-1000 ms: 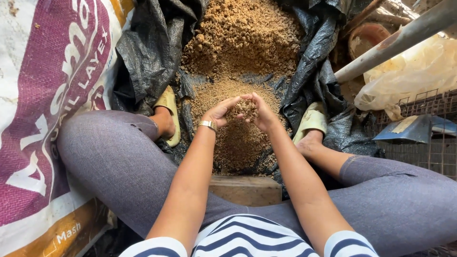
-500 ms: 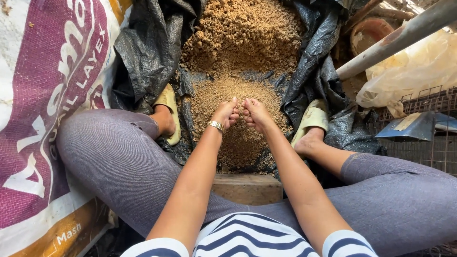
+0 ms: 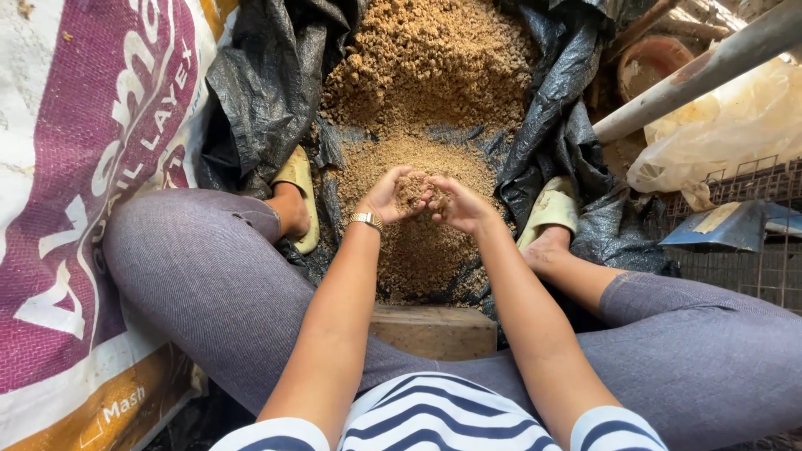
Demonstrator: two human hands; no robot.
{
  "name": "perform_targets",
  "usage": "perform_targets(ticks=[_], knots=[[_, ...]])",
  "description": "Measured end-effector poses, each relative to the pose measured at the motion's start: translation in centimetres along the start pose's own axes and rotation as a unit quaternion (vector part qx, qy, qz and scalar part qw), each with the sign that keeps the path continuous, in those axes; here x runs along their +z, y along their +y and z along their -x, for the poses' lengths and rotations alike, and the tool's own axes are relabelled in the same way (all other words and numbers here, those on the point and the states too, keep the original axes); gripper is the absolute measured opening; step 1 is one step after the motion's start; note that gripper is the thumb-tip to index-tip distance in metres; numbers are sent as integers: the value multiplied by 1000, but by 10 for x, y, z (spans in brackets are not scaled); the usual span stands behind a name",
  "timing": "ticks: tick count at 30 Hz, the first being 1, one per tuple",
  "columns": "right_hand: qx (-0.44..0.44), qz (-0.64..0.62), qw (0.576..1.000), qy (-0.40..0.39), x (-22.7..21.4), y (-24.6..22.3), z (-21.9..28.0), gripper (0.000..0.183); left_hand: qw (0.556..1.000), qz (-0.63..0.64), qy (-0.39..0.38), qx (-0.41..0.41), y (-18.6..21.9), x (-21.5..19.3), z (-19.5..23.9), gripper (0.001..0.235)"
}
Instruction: The person sits cross-legged on the ground and uses both hands to sift through a pile of brown grains spread on a black tarp. They repeatedly scoop up handfuls of the grains and let them fall back onto the pile, appearing to separate or inspect the material.
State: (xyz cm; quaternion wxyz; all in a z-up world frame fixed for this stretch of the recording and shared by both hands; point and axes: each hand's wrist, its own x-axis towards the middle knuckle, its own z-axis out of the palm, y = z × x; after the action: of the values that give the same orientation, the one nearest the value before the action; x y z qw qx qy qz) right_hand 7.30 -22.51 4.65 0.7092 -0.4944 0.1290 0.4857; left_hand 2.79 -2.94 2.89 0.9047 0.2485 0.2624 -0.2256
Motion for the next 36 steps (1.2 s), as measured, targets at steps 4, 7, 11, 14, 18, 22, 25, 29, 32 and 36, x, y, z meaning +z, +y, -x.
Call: perform_targets(ticks=[4, 7, 11, 14, 18, 22, 25, 29, 32, 36], knots=[[-11, -28, 999, -40, -14, -7, 2, 52, 999, -32, -16, 16, 1, -7, 0, 43], [-75, -30, 996, -34, -13, -5, 11, 45, 996, -51, -13, 72, -4, 0, 6, 47], [-102, -35, 993, -45, -38, 6, -13, 26, 994, -60, -11, 91, -9, -3, 2, 41], [-97, -9, 995, -24, -41, 4, -20, 26, 991, -104, 16, 88, -12, -11, -15, 34], [-81, 19, 996, 19, -36, 8, -24, 23, 986, -143, 61, 60, -27, -23, -35, 25], [-91, 45, 994, 30, -39, 18, -33, 21, 985, -148, 77, 50, -31, -11, -32, 23], [-105, 63, 992, 38, -28, 16, -27, 22, 987, -137, 69, 43, -31, -10, -30, 27], [-85, 103, 986, 103, -17, 12, -26, 34, 983, -157, 93, 20, -28, -9, -35, 39], [-72, 126, 981, 129, -9, 14, -15, 39, 980, -161, 115, 29, -27, -11, -31, 42], [-53, 111, 990, 75, -11, 14, -4, 35, 985, -146, 87, 32, -9, -16, -28, 34]])
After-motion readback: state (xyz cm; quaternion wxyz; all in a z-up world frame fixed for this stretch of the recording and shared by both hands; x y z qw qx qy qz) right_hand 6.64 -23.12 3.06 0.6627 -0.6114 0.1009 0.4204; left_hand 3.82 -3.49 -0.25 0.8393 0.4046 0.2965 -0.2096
